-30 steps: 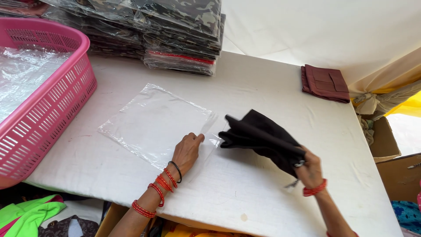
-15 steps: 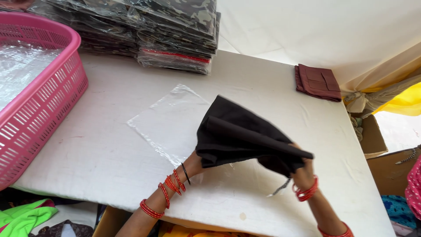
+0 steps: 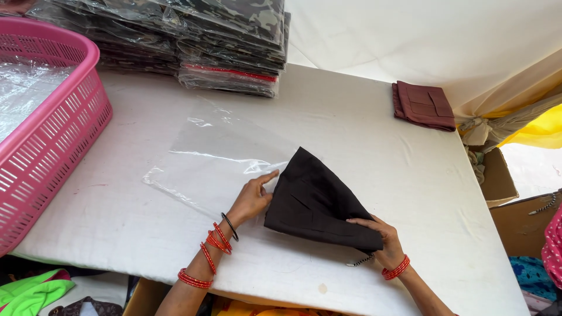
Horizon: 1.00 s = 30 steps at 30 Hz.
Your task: The person folds a pair of black trousers on a white table, smoothing the fabric and aligning the legs. After folding the trousers into a compact rectangle, the person places them into a clear plastic bag and seals it.
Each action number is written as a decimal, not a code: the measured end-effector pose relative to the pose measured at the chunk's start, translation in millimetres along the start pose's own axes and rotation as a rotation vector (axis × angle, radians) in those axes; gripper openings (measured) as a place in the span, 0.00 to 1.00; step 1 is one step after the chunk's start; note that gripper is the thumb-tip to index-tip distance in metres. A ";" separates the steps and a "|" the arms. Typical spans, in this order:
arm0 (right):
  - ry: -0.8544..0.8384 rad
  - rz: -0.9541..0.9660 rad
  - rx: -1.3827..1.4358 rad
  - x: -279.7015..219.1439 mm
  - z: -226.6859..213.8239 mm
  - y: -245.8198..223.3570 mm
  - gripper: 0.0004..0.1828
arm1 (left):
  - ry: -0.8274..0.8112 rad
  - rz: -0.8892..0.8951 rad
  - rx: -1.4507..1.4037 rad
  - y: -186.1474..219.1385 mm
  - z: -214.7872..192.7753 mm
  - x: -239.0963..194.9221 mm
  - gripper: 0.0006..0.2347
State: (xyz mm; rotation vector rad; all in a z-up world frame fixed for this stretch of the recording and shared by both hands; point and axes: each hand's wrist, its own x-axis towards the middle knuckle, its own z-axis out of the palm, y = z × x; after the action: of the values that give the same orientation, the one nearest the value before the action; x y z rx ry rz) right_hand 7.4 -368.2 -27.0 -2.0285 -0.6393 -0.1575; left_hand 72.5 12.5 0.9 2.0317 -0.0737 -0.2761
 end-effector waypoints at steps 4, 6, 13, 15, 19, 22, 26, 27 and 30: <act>-0.001 0.008 0.025 -0.4 2.1 -1.0 0.17 | 0.068 0.081 0.086 12.8 -9.9 -2.0 0.31; -0.006 0.048 0.117 -1.1 3.3 1.7 0.18 | 0.079 0.308 0.197 -2.8 -6.2 9.5 0.32; -0.013 0.067 0.157 1.5 -6.9 -0.7 0.19 | -0.146 0.318 0.337 59.2 -21.4 -18.0 0.33; 0.025 0.030 0.076 -0.3 -14.5 1.6 0.18 | -0.205 0.312 0.357 60.3 -23.2 -19.1 0.34; 0.091 0.110 0.010 -2.4 -24.0 -4.8 0.19 | -0.270 0.364 0.414 49.8 -20.9 -11.0 0.35; 0.133 0.177 -0.033 -7.8 -23.2 -1.7 0.20 | -0.346 0.265 0.393 79.4 -25.0 -23.0 0.35; 0.060 0.078 0.016 -12.1 -13.4 -9.2 0.20 | -0.279 0.173 0.292 82.7 -23.5 -24.3 0.33; 0.037 0.051 0.019 -14.0 -10.9 -10.3 0.20 | -0.222 0.215 0.267 77.2 -22.1 -22.3 0.32; 0.038 0.033 -0.058 -12.5 -5.0 -20.4 0.23 | -0.122 0.304 0.265 79.0 -21.7 -17.8 0.31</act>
State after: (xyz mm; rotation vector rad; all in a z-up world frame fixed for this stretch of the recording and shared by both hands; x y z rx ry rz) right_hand -12.7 -369.1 -13.2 -2.0857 -0.5837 -0.1963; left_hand 65.4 -1.9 83.2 2.2264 -0.5145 -0.2054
